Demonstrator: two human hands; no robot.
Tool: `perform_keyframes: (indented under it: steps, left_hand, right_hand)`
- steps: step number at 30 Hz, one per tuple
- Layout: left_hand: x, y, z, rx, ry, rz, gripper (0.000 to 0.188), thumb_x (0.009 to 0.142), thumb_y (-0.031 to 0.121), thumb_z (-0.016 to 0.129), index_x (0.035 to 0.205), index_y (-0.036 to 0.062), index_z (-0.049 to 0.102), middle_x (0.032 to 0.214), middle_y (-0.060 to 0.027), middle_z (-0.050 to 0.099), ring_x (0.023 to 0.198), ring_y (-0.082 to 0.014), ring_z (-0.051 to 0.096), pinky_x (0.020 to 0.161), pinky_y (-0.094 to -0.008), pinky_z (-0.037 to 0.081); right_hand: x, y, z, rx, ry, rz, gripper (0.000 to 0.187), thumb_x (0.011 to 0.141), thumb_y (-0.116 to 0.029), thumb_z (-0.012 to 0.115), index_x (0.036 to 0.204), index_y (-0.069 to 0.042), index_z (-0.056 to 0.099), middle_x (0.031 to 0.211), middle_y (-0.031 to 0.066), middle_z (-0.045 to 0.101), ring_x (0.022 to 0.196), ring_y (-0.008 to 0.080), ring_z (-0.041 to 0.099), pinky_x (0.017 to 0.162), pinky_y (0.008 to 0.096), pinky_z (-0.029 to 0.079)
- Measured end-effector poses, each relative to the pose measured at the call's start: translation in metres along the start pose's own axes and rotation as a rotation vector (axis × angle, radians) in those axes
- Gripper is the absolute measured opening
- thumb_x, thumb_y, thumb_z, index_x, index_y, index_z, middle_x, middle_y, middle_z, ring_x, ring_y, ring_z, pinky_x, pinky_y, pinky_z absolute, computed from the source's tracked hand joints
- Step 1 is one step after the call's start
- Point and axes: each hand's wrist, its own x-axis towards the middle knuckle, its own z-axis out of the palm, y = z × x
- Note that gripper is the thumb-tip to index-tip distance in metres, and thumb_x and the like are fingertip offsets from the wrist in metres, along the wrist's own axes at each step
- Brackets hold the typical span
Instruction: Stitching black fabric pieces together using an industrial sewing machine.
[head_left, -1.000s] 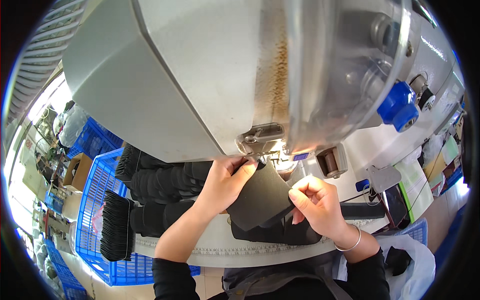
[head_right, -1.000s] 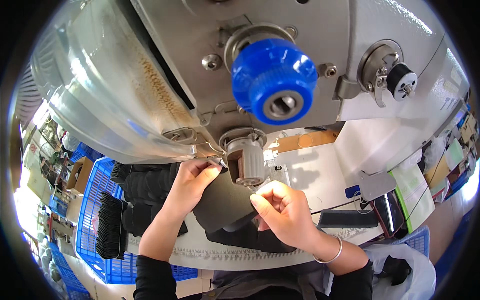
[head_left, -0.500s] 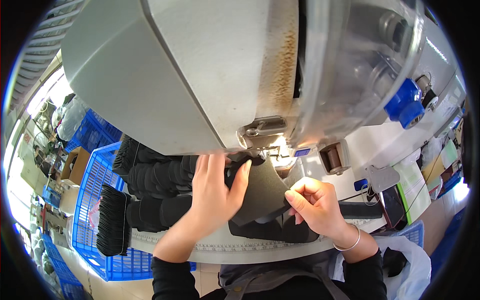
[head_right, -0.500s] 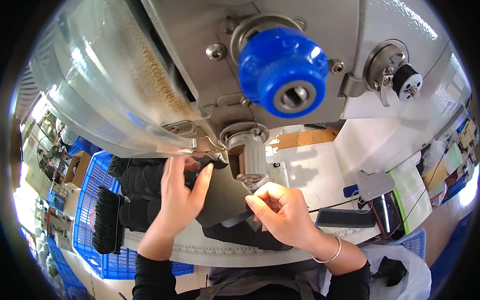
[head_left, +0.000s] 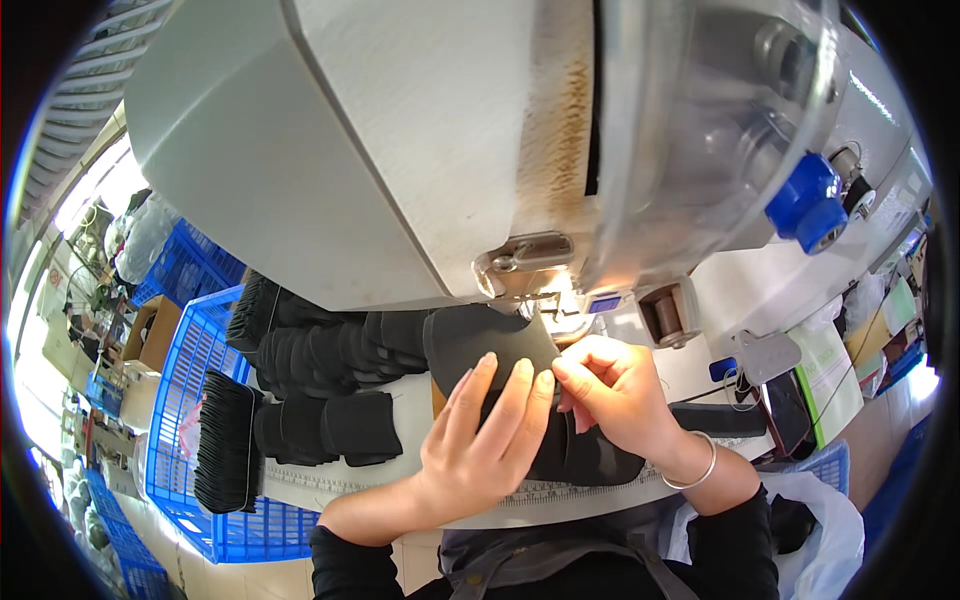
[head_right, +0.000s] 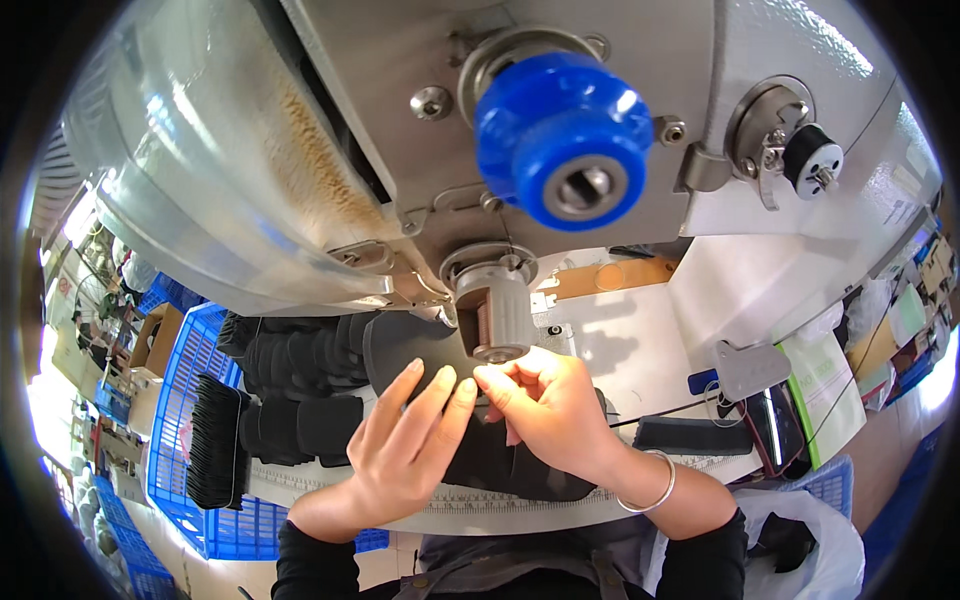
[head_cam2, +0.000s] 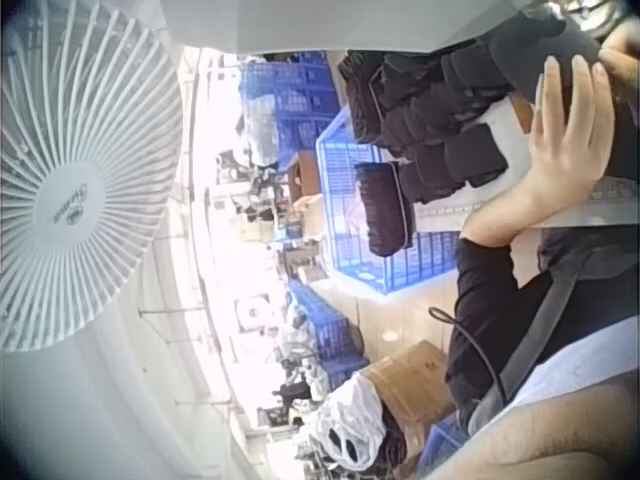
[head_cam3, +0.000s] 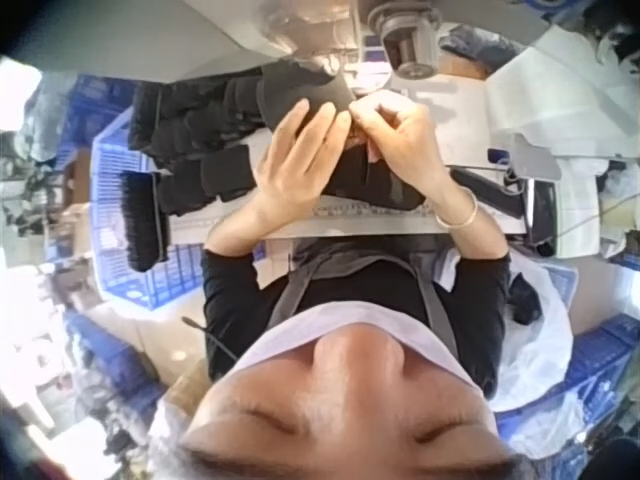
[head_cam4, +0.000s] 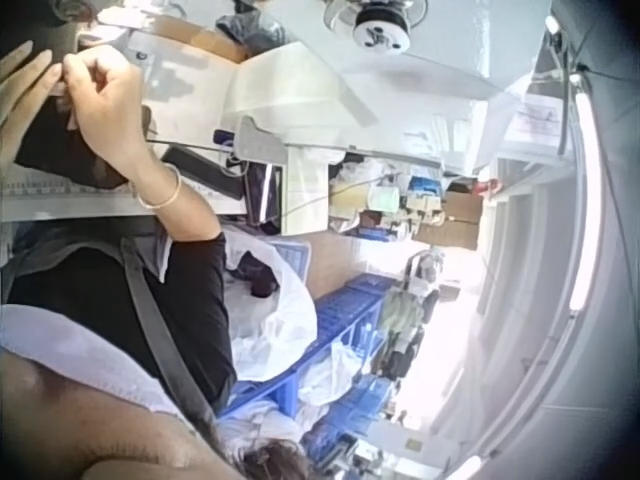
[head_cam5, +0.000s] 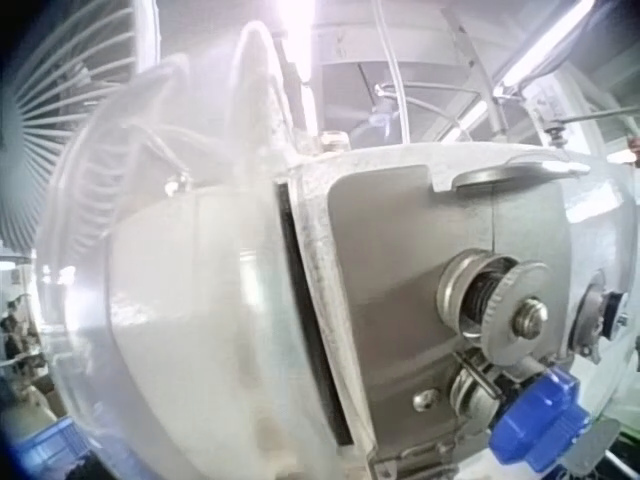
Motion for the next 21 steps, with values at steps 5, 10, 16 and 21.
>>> perform_keyframes:
  steps: [5, 10, 16, 21]
  left_hand:
    - [0.006, -0.027, 0.012, -0.105, 0.072, 0.019, 0.027, 0.068, 0.008, 0.064, 0.095, 0.0031, 0.069, 0.099, -0.0084, 0.063, 0.090, -0.0279, 0.063, 0.073, -0.0306, 0.056]
    - [0.007, -0.050, 0.032, -0.226, 0.174, 0.030, 0.027, 0.065, 0.005, 0.066, 0.092, 0.0047, 0.069, 0.095, -0.0064, 0.065, 0.088, -0.0251, 0.065, 0.070, -0.0277, 0.056]
    - [0.012, -0.067, 0.045, -0.380, 0.181, -0.031, 0.025, 0.063, 0.000, 0.069, 0.087, 0.0064, 0.070, 0.086, -0.0036, 0.064, 0.072, -0.0189, 0.063, 0.058, -0.0283, 0.051]
    - [0.009, -0.070, 0.052, -0.396, 0.213, -0.040, 0.022, 0.066, -0.001, 0.072, 0.085, 0.0084, 0.070, 0.084, -0.0028, 0.064, 0.068, -0.0181, 0.062, 0.058, -0.0269, 0.051]
  right_hand:
    - [0.000, 0.000, -0.001, 0.007, -0.017, -0.003, 0.014, 0.092, -0.012, 0.059, 0.089, 0.001, 0.061, 0.067, 0.0045, 0.061, 0.048, 0.0068, 0.053, 0.043, 0.0186, 0.043]
    - [-0.010, 0.005, -0.007, -0.050, -0.061, 0.005, 0.016, 0.093, -0.012, 0.057, 0.088, 0.003, 0.062, 0.068, 0.0049, 0.061, 0.051, 0.0062, 0.055, 0.046, 0.0180, 0.045]
    - [-0.016, 0.008, -0.014, -0.092, -0.092, 0.014, 0.018, 0.092, -0.014, 0.057, 0.087, 0.003, 0.063, 0.068, 0.0050, 0.062, 0.055, 0.0056, 0.056, 0.049, 0.0203, 0.046]
    - [-0.020, 0.010, -0.017, -0.066, -0.082, 0.013, 0.017, 0.091, -0.012, 0.057, 0.086, 0.003, 0.063, 0.068, 0.0053, 0.062, 0.055, 0.0054, 0.056, 0.049, 0.0201, 0.046]
